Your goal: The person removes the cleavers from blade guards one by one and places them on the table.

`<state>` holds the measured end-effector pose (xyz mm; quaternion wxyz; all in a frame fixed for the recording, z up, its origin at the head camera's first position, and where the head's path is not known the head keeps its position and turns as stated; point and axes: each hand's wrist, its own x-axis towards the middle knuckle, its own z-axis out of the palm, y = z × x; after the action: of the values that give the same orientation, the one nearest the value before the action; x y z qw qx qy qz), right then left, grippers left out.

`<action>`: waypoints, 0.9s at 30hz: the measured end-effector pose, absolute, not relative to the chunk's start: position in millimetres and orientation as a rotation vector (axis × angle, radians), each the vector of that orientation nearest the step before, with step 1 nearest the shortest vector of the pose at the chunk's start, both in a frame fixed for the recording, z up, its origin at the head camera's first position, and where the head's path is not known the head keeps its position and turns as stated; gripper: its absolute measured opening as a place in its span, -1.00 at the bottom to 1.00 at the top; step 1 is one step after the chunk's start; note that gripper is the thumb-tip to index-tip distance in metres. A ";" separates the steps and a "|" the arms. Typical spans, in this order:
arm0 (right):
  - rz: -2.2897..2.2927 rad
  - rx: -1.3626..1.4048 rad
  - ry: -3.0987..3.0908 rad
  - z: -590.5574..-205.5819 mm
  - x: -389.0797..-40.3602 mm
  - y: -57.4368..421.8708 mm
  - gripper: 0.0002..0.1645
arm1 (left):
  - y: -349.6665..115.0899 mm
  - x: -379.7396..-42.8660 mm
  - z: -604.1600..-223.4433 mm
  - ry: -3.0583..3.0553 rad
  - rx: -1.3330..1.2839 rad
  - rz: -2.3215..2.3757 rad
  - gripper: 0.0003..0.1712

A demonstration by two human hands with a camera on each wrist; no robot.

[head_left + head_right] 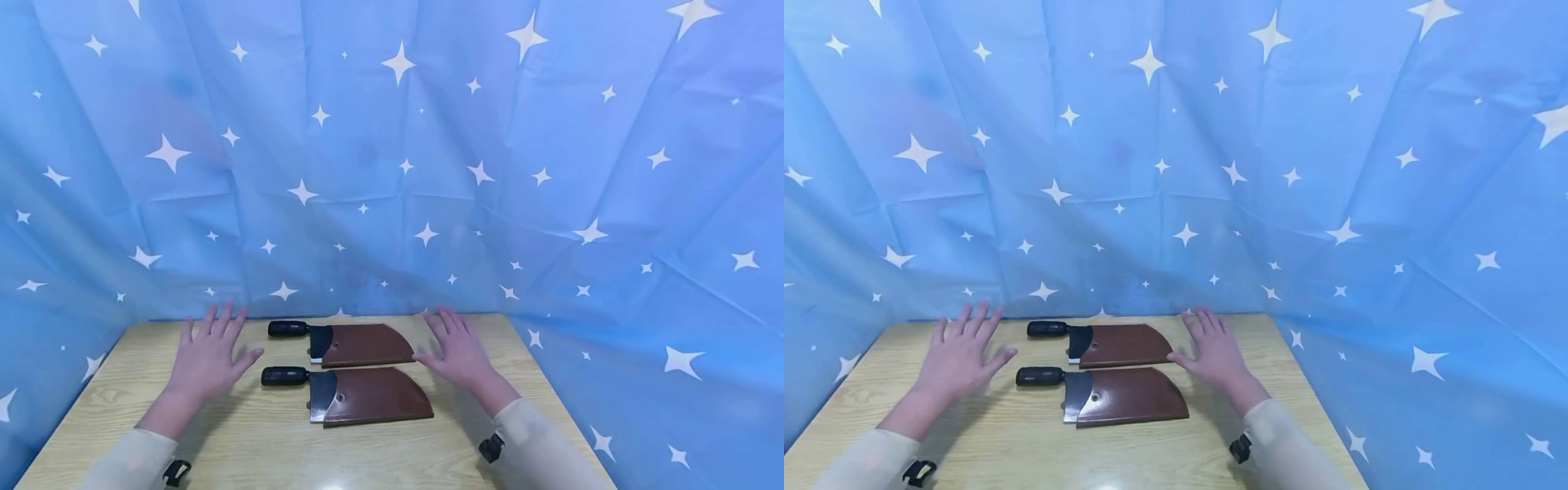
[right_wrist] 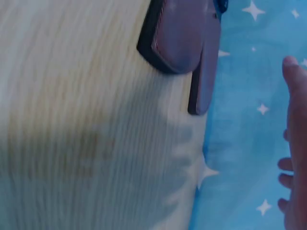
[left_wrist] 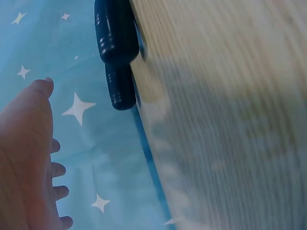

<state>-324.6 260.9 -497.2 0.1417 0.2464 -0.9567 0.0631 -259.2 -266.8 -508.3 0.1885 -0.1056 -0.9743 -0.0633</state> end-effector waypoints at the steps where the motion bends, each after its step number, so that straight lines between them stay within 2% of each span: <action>1: 0.218 0.720 -2.763 -497.1 -322.0 258.5 0.22 | -264.8 -258.5 -508.3 -2.746 -0.300 -0.188 0.11; 17: 0.465 0.931 -2.773 -512.4 -294.7 224.1 0.10 | -230.3 -253.1 -525.9 -2.801 -0.429 -0.443 0.10; 21: 0.495 1.001 -2.770 -517.2 -289.5 213.6 0.02 | -220.2 -252.1 -531.2 -2.793 -0.488 -0.514 0.02; 27: 0.429 1.037 -2.803 -521.6 -283.9 199.5 0.04 | -207.6 -253.3 -536.2 -2.786 -0.537 -0.591 -0.10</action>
<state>-283.9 199.5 -521.6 0.0610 0.3426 -0.9267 0.1420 -253.3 -207.6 -536.2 0.1212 -0.1839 -0.9542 -0.2025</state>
